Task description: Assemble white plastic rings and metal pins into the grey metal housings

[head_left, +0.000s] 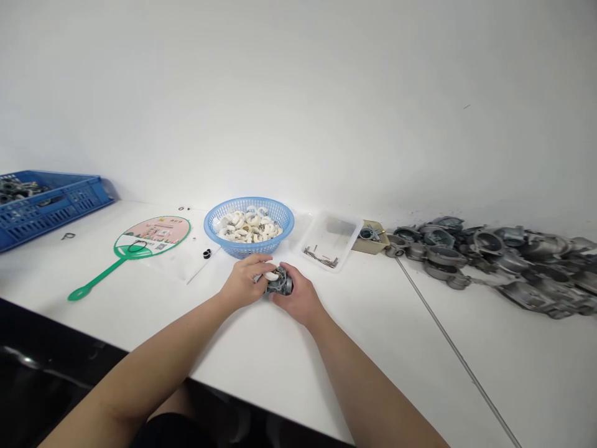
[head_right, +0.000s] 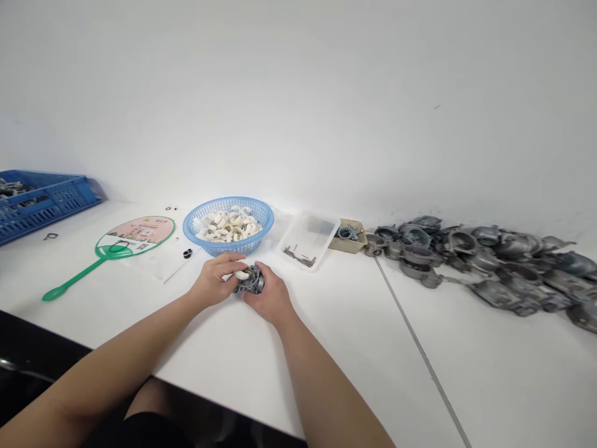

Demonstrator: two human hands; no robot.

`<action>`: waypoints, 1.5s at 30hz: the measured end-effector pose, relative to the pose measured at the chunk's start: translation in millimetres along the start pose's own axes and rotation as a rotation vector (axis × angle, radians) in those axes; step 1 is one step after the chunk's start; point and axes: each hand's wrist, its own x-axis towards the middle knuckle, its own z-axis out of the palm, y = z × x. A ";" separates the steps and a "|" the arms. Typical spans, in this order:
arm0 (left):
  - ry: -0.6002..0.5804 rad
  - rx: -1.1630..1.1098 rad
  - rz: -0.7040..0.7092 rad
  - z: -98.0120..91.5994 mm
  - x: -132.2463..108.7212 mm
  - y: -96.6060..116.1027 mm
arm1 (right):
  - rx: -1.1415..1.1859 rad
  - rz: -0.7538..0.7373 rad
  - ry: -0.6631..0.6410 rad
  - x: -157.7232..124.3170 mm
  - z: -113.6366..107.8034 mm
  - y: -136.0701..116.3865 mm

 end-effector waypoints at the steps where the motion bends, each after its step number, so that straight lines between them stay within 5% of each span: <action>1: -0.011 0.002 -0.002 -0.4 -0.6 0.2 | 0.006 0.006 -0.002 0.3 0.2 0.3; 16: -0.037 -0.090 -0.033 -3.1 1.1 6.3 | -0.016 -0.006 0.012 -0.1 0.2 -0.6; 24: 0.010 -0.208 -0.437 -4.5 20.9 9.1 | -0.001 0.014 0.009 -2.4 -0.9 -4.6; 32: -0.201 -0.229 -0.674 1.6 29.0 -4.6 | -0.006 0.004 0.002 -1.4 -0.2 -0.7; 36: -0.325 -0.362 -0.653 2.1 28.9 -4.6 | -0.010 0.003 -0.009 -0.7 -0.3 -0.7; 45: -0.373 0.002 -0.410 6.9 34.7 -4.1 | 0.044 -0.041 -0.036 -0.4 -0.6 -3.7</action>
